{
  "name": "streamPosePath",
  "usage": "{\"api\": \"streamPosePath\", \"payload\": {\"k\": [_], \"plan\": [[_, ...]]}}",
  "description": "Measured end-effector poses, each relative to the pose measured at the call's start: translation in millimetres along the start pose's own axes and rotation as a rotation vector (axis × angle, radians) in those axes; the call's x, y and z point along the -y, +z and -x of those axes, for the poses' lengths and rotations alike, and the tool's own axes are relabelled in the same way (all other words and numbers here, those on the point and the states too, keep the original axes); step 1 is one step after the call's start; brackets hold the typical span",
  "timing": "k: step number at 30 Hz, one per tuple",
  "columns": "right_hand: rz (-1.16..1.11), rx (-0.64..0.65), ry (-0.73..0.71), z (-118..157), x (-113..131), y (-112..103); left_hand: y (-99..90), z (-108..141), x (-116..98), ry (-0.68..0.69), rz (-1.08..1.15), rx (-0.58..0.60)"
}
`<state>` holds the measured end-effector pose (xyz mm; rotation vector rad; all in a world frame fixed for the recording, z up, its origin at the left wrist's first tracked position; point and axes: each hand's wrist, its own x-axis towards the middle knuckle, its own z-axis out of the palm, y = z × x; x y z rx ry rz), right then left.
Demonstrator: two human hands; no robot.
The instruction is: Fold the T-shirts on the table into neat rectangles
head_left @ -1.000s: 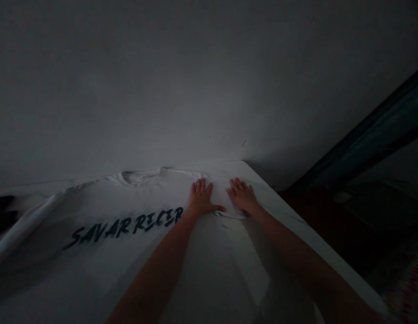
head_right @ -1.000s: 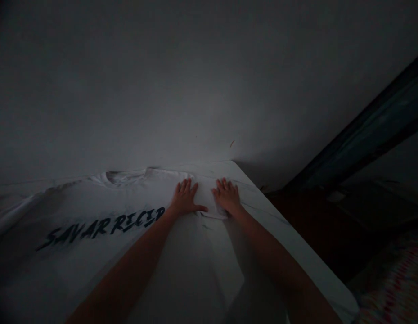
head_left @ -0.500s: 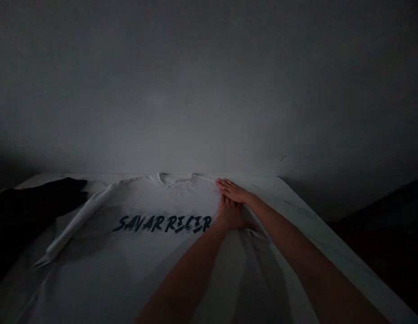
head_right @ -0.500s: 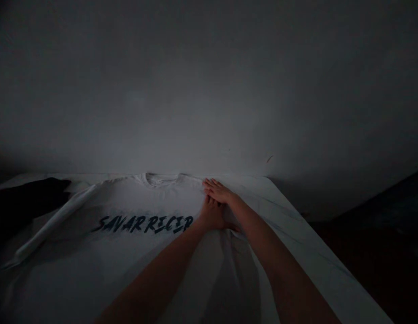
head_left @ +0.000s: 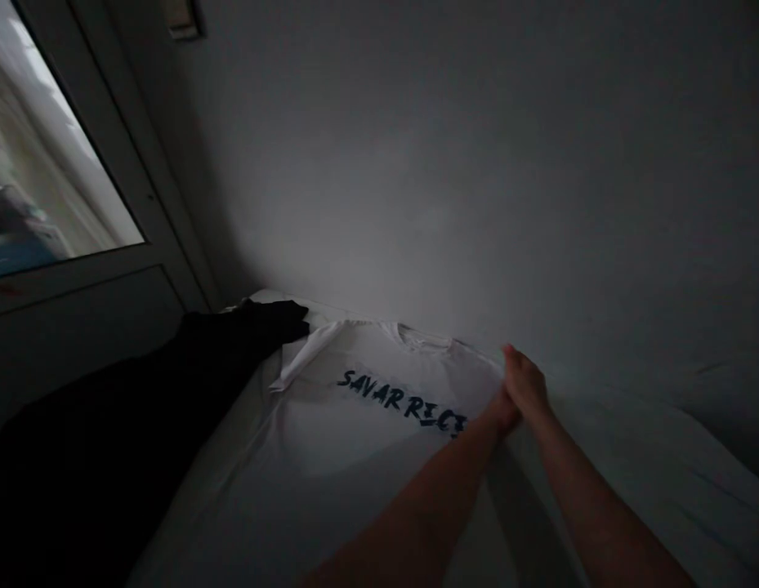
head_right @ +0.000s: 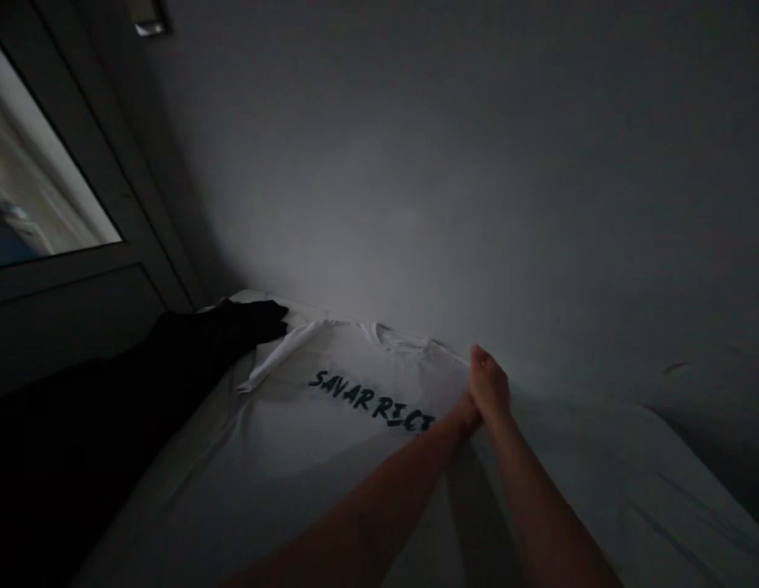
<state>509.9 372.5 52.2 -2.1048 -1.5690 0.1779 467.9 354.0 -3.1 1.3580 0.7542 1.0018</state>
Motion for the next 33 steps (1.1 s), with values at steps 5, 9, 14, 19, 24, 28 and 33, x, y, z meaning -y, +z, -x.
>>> {"api": "streamPosePath", "payload": {"k": [5,9,14,19,24,28,33], "plan": [[0.043,-0.021,0.091,44,-14,5,-41.7,1,-19,-0.123,-0.124,-0.175],[0.177,0.007,0.142,72,-30,21,-103.6,18,-33,-0.123,-0.428,-0.155],[0.262,0.107,0.214,72,-30,22,-223.1,62,-43,-0.089,-1.268,-0.141],[0.288,0.086,0.206,70,-32,24,-338.5,105,-53,-0.015,-1.646,-0.097],[0.368,0.039,0.229,66,-33,26,-386.0,127,-56,0.012,-1.659,-0.134],[0.480,-0.032,0.051,53,10,37,-381.2,132,-57,0.045,-1.655,-0.174],[0.254,0.245,-0.599,33,134,93,-377.2,134,-61,0.067,-1.622,-0.190]]}}
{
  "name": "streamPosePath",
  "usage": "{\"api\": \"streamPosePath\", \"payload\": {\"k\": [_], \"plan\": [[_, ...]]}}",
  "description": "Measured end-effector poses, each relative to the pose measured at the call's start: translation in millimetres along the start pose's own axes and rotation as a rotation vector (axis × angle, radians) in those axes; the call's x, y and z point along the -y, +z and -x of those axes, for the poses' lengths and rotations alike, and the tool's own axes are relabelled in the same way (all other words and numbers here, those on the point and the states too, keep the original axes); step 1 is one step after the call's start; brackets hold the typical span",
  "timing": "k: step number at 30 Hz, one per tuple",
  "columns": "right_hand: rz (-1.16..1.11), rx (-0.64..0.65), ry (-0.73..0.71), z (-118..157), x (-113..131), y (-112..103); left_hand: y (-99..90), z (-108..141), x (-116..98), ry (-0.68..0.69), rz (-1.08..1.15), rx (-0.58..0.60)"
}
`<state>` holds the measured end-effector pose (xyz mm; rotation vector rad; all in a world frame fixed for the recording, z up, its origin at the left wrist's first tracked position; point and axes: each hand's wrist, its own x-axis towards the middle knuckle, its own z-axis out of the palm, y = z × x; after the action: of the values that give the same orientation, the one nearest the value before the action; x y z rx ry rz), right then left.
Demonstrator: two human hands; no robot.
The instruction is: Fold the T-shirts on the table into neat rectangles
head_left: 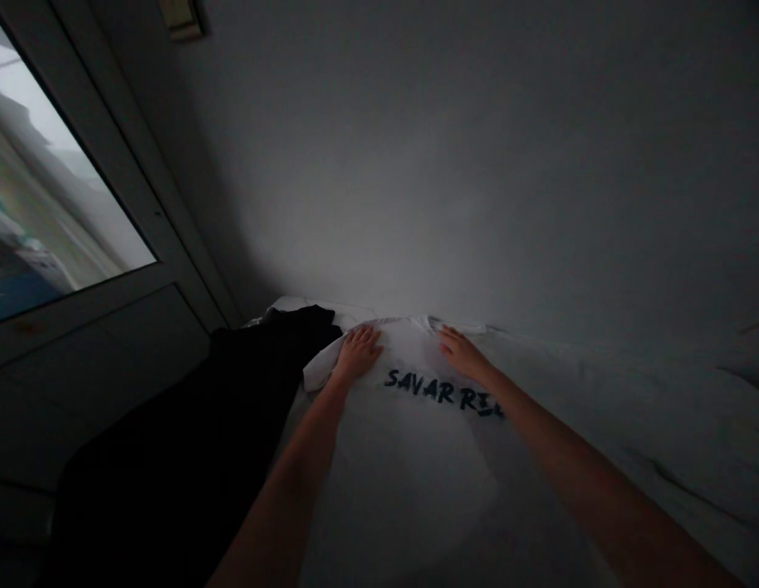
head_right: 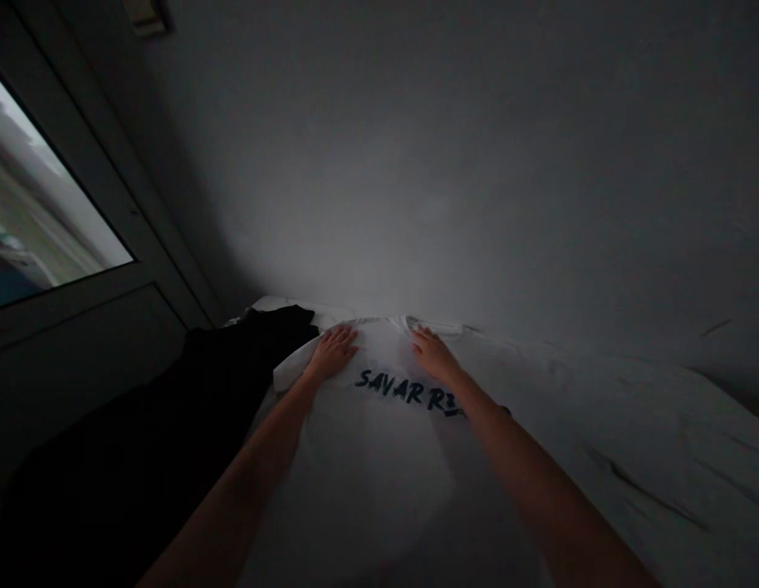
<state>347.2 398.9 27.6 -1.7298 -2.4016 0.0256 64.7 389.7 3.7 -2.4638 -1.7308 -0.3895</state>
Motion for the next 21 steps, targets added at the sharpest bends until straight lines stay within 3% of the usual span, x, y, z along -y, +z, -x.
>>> {"api": "streamPosePath", "payload": {"k": [3,6,10,14,17,21], "plan": [[-0.043,0.030,-0.084,-52,58,17,0.3,1,2,0.000,0.020,-0.008],[-0.032,0.017,-0.056,-77,93,34,2.5,0,3,-0.005,0.061,-0.019],[0.011,0.026,0.032,-81,101,51,-1.3,-1,1,-0.094,0.135,-0.102],[-0.007,0.068,0.045,-79,97,53,-20.2,-2,7,-0.420,0.131,-0.195],[-0.042,0.073,0.045,-80,97,50,-37.8,-8,26,-0.579,0.177,-0.023],[-0.083,0.068,0.042,-81,98,49,-55.6,-30,52,-0.490,0.318,0.301]]}}
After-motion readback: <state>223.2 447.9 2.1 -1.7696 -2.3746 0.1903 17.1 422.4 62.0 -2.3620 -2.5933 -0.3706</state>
